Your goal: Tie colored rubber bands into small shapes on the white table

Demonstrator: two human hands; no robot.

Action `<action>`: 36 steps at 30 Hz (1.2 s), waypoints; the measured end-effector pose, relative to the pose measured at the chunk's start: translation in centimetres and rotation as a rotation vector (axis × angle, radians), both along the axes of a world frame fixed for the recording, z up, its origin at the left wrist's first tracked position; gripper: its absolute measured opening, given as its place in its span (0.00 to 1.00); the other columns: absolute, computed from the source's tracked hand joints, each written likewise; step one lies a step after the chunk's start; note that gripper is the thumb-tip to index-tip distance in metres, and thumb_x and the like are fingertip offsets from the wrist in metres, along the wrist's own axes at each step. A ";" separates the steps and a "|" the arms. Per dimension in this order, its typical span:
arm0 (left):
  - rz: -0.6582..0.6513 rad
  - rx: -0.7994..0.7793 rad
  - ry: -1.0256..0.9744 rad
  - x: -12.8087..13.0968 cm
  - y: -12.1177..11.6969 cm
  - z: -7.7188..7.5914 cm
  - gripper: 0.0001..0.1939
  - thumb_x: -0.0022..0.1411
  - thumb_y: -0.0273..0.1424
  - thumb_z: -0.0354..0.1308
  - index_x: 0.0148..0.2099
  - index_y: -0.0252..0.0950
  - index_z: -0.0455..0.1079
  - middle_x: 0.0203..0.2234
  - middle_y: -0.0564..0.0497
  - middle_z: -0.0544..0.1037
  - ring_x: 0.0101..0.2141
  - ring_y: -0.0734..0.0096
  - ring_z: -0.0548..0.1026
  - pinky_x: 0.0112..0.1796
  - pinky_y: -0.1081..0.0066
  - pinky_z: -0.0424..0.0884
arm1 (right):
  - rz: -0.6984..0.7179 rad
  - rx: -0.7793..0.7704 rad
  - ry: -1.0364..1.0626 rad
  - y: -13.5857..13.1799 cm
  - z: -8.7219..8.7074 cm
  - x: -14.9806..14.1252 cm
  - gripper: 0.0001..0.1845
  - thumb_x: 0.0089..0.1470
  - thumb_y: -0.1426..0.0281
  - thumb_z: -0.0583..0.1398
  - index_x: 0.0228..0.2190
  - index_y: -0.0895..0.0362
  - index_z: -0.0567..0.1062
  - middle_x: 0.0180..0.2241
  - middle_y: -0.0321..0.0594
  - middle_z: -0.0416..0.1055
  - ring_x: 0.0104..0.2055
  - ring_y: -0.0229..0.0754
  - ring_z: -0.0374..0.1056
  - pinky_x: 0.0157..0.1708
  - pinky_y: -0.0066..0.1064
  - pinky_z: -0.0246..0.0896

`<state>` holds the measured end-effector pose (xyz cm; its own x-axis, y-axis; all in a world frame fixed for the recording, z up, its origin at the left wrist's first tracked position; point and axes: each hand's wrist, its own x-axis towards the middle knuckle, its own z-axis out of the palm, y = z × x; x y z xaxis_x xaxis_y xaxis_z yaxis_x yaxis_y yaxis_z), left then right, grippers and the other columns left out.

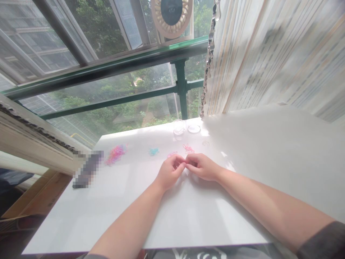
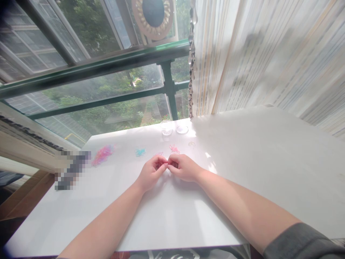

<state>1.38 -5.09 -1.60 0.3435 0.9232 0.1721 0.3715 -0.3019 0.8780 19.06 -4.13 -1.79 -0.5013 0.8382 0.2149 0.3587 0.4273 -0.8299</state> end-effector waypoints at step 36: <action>-0.018 -0.022 0.002 0.1 0.0 -0.2 0.07 0.60 0.33 0.53 0.37 0.35 0.67 0.30 0.51 0.73 0.29 0.75 0.69 0.31 0.75 0.65 | 0.015 -0.016 -0.034 0.1 -0.2 0.3 0.08 0.51 0.71 0.54 0.22 0.58 0.62 0.21 0.31 0.58 0.24 0.32 0.53 0.25 0.25 0.49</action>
